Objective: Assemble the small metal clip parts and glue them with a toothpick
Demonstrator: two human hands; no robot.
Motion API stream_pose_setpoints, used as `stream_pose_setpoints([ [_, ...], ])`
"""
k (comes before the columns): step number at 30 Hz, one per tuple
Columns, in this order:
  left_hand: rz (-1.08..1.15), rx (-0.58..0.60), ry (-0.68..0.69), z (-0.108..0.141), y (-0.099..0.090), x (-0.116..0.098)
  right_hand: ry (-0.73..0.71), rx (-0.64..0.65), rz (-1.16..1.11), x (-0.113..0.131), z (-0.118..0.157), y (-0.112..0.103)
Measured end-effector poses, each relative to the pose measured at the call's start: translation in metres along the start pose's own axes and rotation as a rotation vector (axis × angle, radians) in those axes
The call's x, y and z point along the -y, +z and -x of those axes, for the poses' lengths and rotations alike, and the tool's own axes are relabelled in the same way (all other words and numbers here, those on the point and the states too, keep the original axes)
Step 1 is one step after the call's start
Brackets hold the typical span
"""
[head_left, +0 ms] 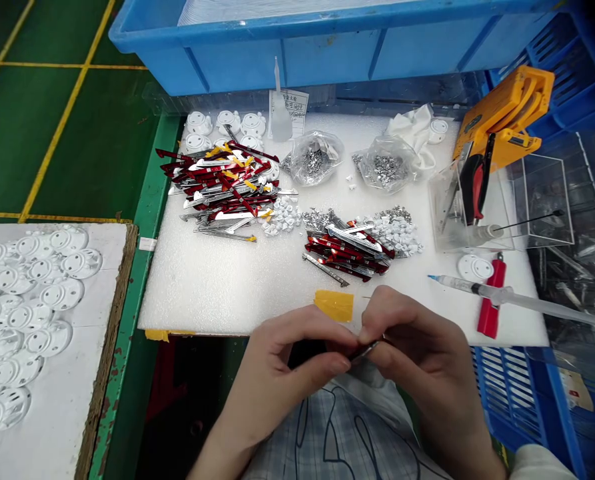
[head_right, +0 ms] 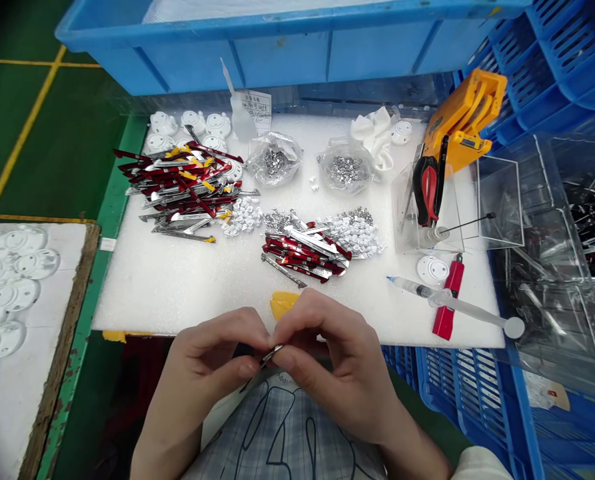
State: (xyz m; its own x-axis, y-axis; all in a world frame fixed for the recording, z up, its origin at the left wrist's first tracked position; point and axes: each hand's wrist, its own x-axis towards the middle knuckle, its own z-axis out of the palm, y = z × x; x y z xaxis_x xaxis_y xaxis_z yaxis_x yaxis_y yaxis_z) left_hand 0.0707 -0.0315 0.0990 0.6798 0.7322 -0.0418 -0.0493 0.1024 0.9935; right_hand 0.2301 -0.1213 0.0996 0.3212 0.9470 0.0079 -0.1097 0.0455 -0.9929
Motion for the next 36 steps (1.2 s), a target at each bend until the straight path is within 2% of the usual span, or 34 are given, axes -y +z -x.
stream_pose_setpoints([
  [3,0.046,0.014,-0.009,-0.002,0.002,0.003,0.001,0.022,-0.009,-0.001,-0.002,0.0],
  [10,0.006,-0.106,0.122,-0.002,0.011,0.007,-0.083,0.005,0.045,-0.003,-0.003,0.0],
  [19,-0.077,-0.18,0.187,0.002,0.017,0.006,-0.25,-0.028,0.169,0.002,-0.006,0.005],
  [36,-0.197,-0.226,0.348,0.008,0.019,0.012,-0.282,-0.043,0.233,0.002,-0.005,0.005],
])
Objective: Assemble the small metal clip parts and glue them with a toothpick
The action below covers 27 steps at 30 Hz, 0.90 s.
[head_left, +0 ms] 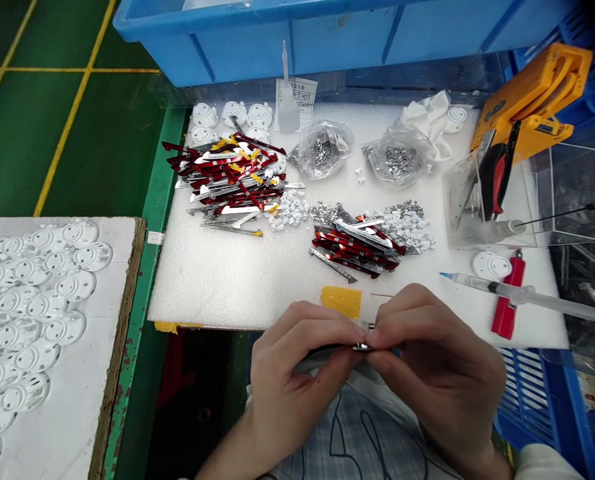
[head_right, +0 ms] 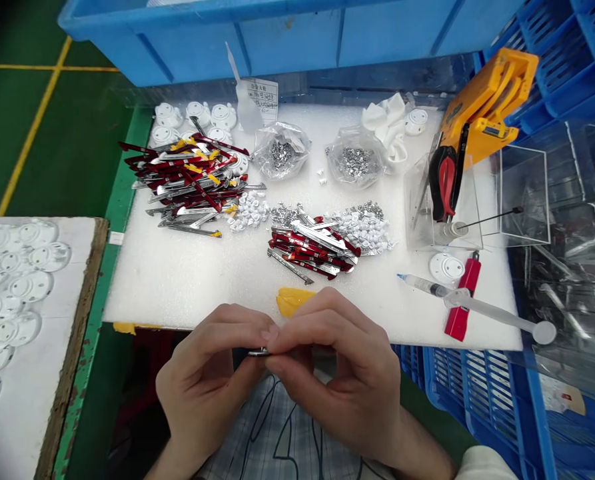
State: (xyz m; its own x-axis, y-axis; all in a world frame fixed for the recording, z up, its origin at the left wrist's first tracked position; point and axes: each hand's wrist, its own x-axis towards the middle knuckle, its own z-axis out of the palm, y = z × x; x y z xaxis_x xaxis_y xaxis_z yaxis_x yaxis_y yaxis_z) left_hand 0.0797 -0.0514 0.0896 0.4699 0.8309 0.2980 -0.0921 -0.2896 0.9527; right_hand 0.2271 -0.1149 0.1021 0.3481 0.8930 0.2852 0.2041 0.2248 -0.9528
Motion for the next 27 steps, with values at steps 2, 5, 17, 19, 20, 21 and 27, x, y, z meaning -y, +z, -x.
stream_pose_setpoints([
  [2,0.015,-0.008,-0.001,-0.001,0.0,-0.001,-0.003,-0.006,0.001,-0.001,0.001,0.0],
  [5,0.041,-0.019,-0.019,-0.001,0.001,-0.001,0.008,-0.01,0.009,-0.002,0.004,-0.002],
  [17,0.052,-0.025,-0.003,0.0,0.001,-0.002,-0.076,0.027,0.174,-0.009,0.007,-0.01],
  [19,0.035,-0.023,0.006,0.0,0.001,-0.001,-0.053,0.103,0.133,-0.012,0.009,-0.012],
  [20,0.024,-0.018,0.006,0.0,0.001,-0.001,-0.041,0.128,0.122,-0.013,0.01,-0.013],
  [21,0.015,-0.011,0.009,0.0,0.001,0.0,-0.036,0.14,0.115,-0.014,0.011,-0.013],
  [27,0.089,-0.077,0.026,-0.002,0.003,0.0,-0.044,0.133,0.086,-0.018,0.017,-0.012],
])
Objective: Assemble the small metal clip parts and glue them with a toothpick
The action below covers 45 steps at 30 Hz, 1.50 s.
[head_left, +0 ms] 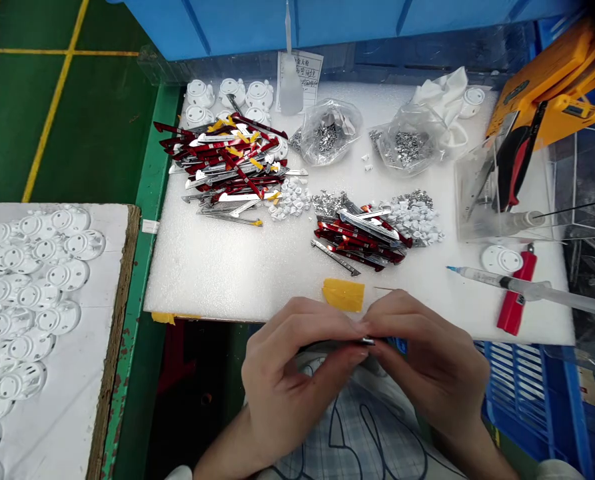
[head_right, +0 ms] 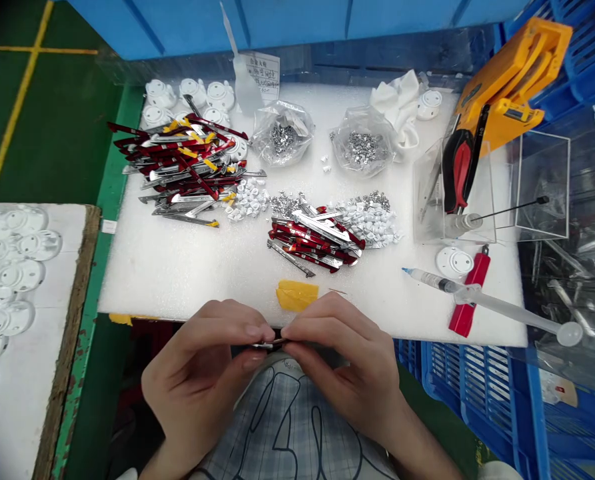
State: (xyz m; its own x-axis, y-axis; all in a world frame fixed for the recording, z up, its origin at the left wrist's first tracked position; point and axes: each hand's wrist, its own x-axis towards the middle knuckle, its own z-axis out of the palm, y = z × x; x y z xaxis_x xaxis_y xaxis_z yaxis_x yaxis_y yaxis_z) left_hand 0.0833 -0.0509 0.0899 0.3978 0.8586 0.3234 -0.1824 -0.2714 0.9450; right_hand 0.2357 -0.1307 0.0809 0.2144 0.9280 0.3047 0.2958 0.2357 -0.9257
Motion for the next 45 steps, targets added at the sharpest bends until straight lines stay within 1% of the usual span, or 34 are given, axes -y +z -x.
stream_pose_setpoints([
  [7,0.131,0.011,-0.097,-0.004,-0.001,-0.002,-0.004,-0.003,-0.078,-0.005,0.003,0.004],
  [16,0.108,0.034,-0.105,-0.005,-0.001,-0.003,0.001,-0.005,-0.106,-0.006,0.002,0.004],
  [21,0.134,0.058,-0.125,-0.004,-0.002,0.0,0.023,0.003,-0.123,-0.005,0.004,0.005],
  [23,0.177,0.087,-0.152,-0.003,-0.005,0.0,0.056,0.005,-0.157,-0.005,0.005,0.004],
  [26,0.222,0.168,-0.232,-0.003,-0.011,0.001,0.15,0.038,-0.265,-0.004,0.007,0.004],
  [29,0.228,0.238,-0.331,-0.005,-0.015,0.001,0.294,0.082,-0.414,-0.003,0.008,0.005],
  [31,0.236,0.254,-0.377,-0.006,-0.016,0.0,0.384,0.111,-0.513,-0.003,0.009,0.006],
  [33,0.25,0.249,-0.392,-0.008,-0.016,0.0,0.444,0.139,-0.595,-0.004,0.009,0.007],
  [36,0.262,0.225,-0.401,-0.008,-0.014,0.0,0.469,0.153,-0.63,-0.004,0.009,0.008],
  [39,0.253,0.192,-0.386,-0.008,-0.013,0.0,0.439,0.154,-0.585,-0.003,0.007,0.008],
  [45,0.148,0.131,-0.294,-0.009,-0.01,-0.003,0.367,0.119,-0.485,-0.002,0.005,0.01],
])
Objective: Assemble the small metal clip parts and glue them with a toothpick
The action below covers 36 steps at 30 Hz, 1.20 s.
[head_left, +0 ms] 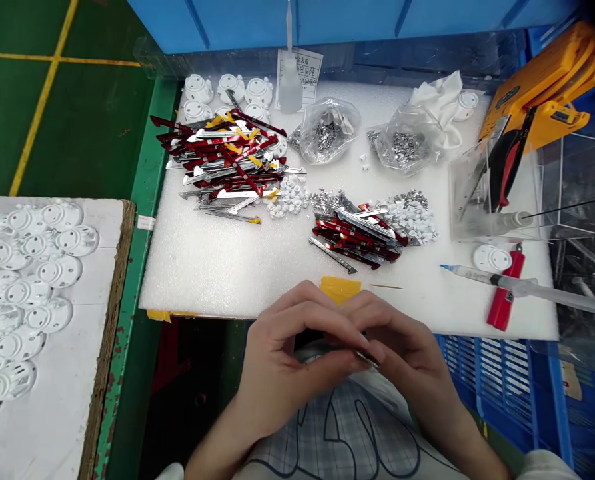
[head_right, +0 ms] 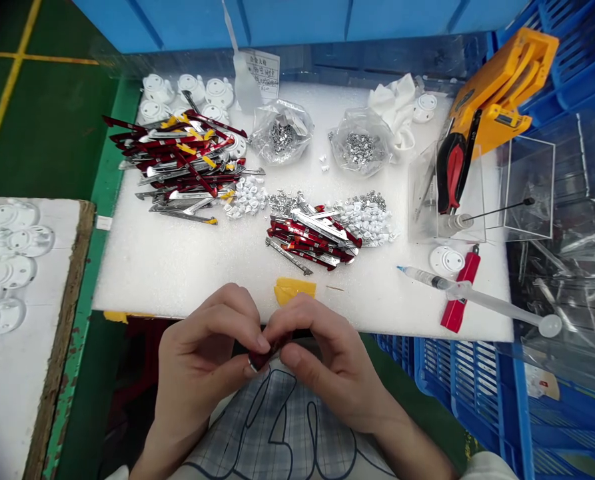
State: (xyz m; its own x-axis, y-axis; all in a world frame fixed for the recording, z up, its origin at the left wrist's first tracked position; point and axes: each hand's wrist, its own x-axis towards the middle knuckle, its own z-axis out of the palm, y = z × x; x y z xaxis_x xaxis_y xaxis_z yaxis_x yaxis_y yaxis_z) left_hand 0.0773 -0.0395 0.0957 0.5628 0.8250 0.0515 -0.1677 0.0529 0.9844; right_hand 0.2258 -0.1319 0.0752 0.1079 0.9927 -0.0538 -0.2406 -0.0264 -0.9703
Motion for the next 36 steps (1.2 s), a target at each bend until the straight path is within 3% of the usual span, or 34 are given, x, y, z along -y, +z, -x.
stream_pose_setpoints([
  [6,-0.09,-0.033,0.139,0.0,0.002,0.0,-0.172,-0.064,0.147,-0.005,-0.001,0.002],
  [27,-0.281,-0.066,0.234,0.004,0.002,0.002,-0.181,-0.064,0.274,-0.001,0.0,0.008],
  [33,-0.399,-0.049,0.296,0.007,0.001,-0.002,-0.287,-0.269,0.396,0.008,0.012,-0.001],
  [36,-0.456,-0.018,0.298,0.008,0.002,-0.002,-0.353,-0.311,0.42,0.013,0.013,-0.003],
])
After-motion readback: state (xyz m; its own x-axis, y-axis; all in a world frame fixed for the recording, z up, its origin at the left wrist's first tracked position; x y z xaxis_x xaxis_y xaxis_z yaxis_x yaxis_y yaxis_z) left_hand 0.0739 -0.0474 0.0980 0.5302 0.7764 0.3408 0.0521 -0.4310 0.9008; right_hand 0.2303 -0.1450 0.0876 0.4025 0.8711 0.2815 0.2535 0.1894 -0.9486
